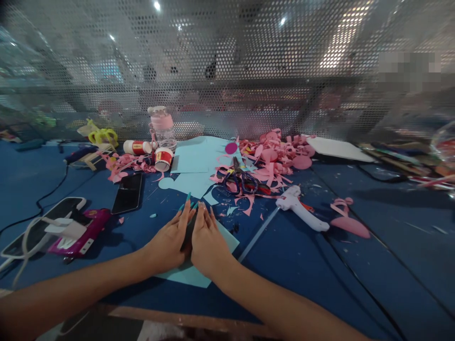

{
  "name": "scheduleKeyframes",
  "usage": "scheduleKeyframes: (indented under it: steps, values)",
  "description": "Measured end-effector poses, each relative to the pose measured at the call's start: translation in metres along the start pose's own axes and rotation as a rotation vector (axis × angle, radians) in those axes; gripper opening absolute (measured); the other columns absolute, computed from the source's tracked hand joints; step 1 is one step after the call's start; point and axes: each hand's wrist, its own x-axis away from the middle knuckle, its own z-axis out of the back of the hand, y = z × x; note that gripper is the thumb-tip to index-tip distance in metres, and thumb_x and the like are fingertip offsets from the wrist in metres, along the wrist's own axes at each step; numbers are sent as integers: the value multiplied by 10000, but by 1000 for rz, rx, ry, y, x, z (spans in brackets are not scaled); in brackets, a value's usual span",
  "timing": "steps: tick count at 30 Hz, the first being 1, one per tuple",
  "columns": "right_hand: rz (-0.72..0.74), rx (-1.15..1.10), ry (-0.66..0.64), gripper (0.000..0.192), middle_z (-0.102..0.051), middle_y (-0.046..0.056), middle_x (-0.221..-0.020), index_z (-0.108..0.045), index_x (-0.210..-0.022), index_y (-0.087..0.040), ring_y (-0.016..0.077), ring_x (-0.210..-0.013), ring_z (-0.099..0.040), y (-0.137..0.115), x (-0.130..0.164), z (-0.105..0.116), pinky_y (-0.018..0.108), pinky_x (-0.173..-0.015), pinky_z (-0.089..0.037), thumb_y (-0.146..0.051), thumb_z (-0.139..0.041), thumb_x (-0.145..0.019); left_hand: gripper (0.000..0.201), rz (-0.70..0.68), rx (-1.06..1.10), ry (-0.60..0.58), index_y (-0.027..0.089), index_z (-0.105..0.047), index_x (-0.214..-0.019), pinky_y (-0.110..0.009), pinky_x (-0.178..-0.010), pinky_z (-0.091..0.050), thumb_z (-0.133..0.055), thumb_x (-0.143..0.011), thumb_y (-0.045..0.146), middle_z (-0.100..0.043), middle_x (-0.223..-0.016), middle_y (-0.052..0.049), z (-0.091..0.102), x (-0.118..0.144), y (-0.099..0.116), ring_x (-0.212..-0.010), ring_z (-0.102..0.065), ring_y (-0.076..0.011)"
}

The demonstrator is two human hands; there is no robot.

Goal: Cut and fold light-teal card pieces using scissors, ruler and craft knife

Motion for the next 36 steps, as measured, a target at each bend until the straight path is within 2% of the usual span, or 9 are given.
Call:
scheduleKeyframes:
  steps: [5,8,14,17,21,23,27,33,36]
  values:
    - [16,0,6,790,-338,320,-1371,-136,-1357,145,311,-1327,-253,1,1,-3,479,-1069,-307,-47,-398,-638,926,-6,-31,-24,22,216,-1373,-515,-1068,-276,-452,-748,158,-318,-1404,-263,2,0,0,-1344,-239,-290]
    - [13,4,26,794,-370,306,-1359,-130,-1366,127,306,-1314,-287,1,1,-3,473,-1060,-324,-43,-393,-637,942,-2,-27,-31,6,187,-1377,-521,-1053,-299,-471,-723,170,-355,-1380,-269,4,-1,0,-1329,-275,-307]
    - [27,24,18,831,-392,297,-1349,-101,-1389,96,310,-1284,-354,0,3,0,482,-1055,-323,-40,-405,-628,992,-12,-63,-21,21,225,-1366,-502,-1035,-337,-492,-694,164,-447,-1322,-246,3,1,1,-1268,-391,-301]
    - [23,30,5,796,-404,304,-1335,-142,-1373,116,307,-1275,-371,0,4,2,465,-1062,-315,-39,-400,-637,1011,11,-76,-16,22,254,-1352,-495,-1036,-339,-501,-694,161,-491,-1281,-244,1,3,1,-1243,-427,-296]
    - [41,37,35,775,-437,309,-1307,-164,-1362,128,305,-1263,-392,0,4,2,470,-1060,-315,-39,-400,-644,1047,13,-99,25,42,309,-1327,-548,-1031,-315,-509,-685,160,-334,-1385,-283,1,4,1,-1312,-297,-334]
    - [41,57,62,739,-460,300,-1292,-205,-1353,122,302,-1250,-411,0,4,0,460,-1050,-334,-40,-399,-658,1054,-16,-88,0,41,329,-1316,-553,-1030,-314,-504,-679,152,-282,-1408,-292,1,3,1,-1331,-248,-336]
    - [39,99,91,642,-469,312,-1276,-310,-1289,145,293,-1231,-438,-1,4,-2,408,-1044,-363,-34,-403,-679,1013,-34,-54,-58,29,301,-1331,-534,-1034,-322,-478,-692,136,-345,-1380,-281,3,1,0,-1316,-297,-317]
    - [1,126,172,669,-448,296,-1306,-277,-1306,128,314,-1279,-359,-2,6,-4,465,-1021,-393,-28,-396,-667,978,-3,-67,-88,-28,185,-1359,-511,-1052,-306,-487,-665,126,-354,-1367,-298,4,0,2,-1305,-317,-323]
    - [-7,137,177,672,-459,305,-1291,-289,-1290,141,314,-1259,-391,-1,6,-6,451,-1020,-398,-28,-409,-651,953,7,-77,-89,-39,171,-1358,-494,-1056,-308,-480,-686,141,-386,-1349,-292,4,0,3,-1296,-336,-320]
